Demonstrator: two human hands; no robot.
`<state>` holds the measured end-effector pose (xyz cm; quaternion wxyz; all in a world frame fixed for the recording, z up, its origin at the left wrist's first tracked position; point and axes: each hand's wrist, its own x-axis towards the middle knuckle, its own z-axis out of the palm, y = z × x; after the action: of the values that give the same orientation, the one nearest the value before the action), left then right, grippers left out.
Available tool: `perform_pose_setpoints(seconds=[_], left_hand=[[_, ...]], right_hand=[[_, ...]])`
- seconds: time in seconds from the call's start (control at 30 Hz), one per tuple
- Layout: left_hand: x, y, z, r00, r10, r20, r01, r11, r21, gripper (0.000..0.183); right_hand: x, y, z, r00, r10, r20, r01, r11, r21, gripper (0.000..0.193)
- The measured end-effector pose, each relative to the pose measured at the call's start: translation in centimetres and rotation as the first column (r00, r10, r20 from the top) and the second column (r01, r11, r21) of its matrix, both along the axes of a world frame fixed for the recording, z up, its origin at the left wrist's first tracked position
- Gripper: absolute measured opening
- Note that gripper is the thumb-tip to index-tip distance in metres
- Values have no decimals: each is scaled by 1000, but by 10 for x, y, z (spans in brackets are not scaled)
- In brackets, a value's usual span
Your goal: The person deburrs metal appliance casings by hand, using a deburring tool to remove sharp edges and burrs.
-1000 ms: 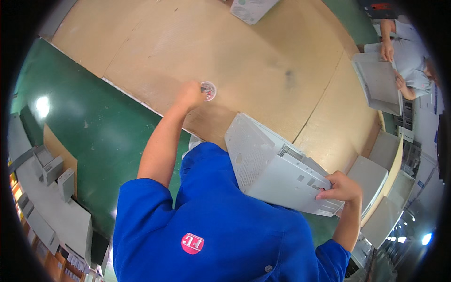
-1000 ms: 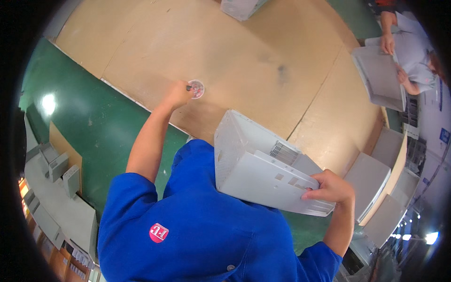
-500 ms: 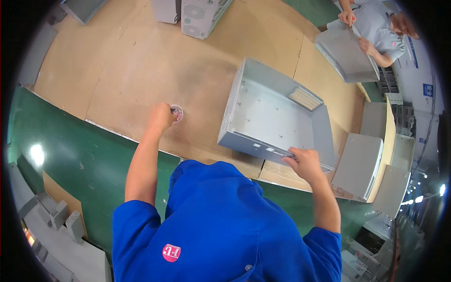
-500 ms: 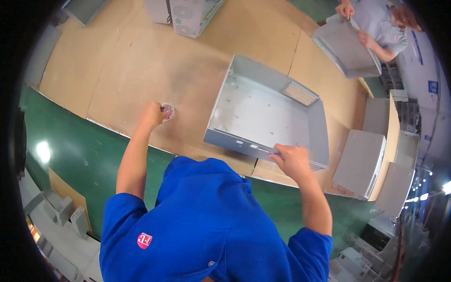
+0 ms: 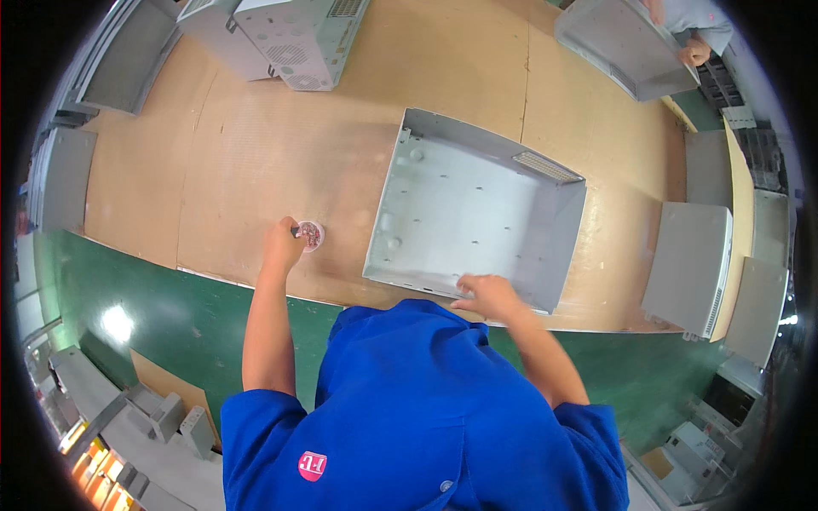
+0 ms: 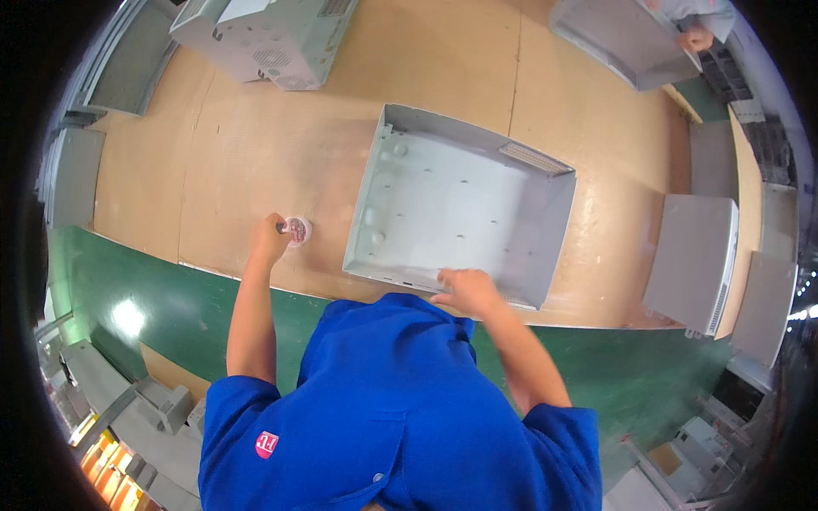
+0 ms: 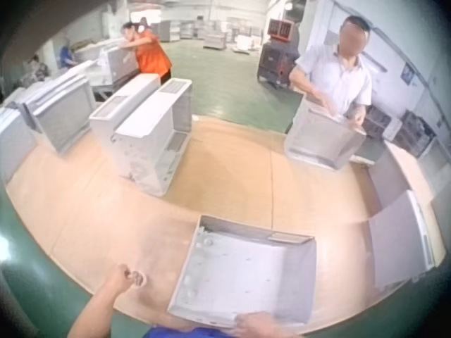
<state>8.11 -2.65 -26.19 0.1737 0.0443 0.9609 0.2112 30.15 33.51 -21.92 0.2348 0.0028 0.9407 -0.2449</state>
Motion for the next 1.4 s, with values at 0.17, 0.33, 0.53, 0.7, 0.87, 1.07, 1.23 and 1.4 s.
perform_pose_setpoints(seconds=[0.17, 0.33, 0.53, 0.7, 0.87, 1.07, 1.23, 1.4], left_hand=[[7, 0, 14, 991, 85, 105, -87, 996, 15, 21], [18, 20, 39, 966, 220, 139, -216, 976, -38, 24], [40, 1, 7, 968, 231, -96, -225, 972, 65, 27], [30, -10, 14, 847, 415, 333, -517, 791, 328, 24], [28, -11, 47, 781, 376, 499, -562, 771, 300, 23], [52, -18, 101, 710, 329, 622, -704, 330, 629, 23], [91, 2, 210, 821, -76, 565, -507, 359, 784, 31], [119, 64, 242, 696, -332, 637, -345, 624, 701, 31]], right_hand=[[-124, 98, 2, 381, -634, 673, 801, -138, -583, 77], [-189, 145, -19, 56, -342, 938, 430, -839, -332, 74], [-191, 150, -2, 135, -275, 952, 304, -903, -304, 46], [-131, 112, 77, 218, -507, 834, 290, -783, -551, 36], [-32, 37, 156, 346, -628, 697, 223, -666, -711, 35], [21, -32, 166, 450, -706, 547, 0, -612, -791, 39], [30, -53, 148, 342, -739, 581, 88, -590, -802, 40], [32, -56, 135, 432, -711, 555, 3, -615, -789, 45]])
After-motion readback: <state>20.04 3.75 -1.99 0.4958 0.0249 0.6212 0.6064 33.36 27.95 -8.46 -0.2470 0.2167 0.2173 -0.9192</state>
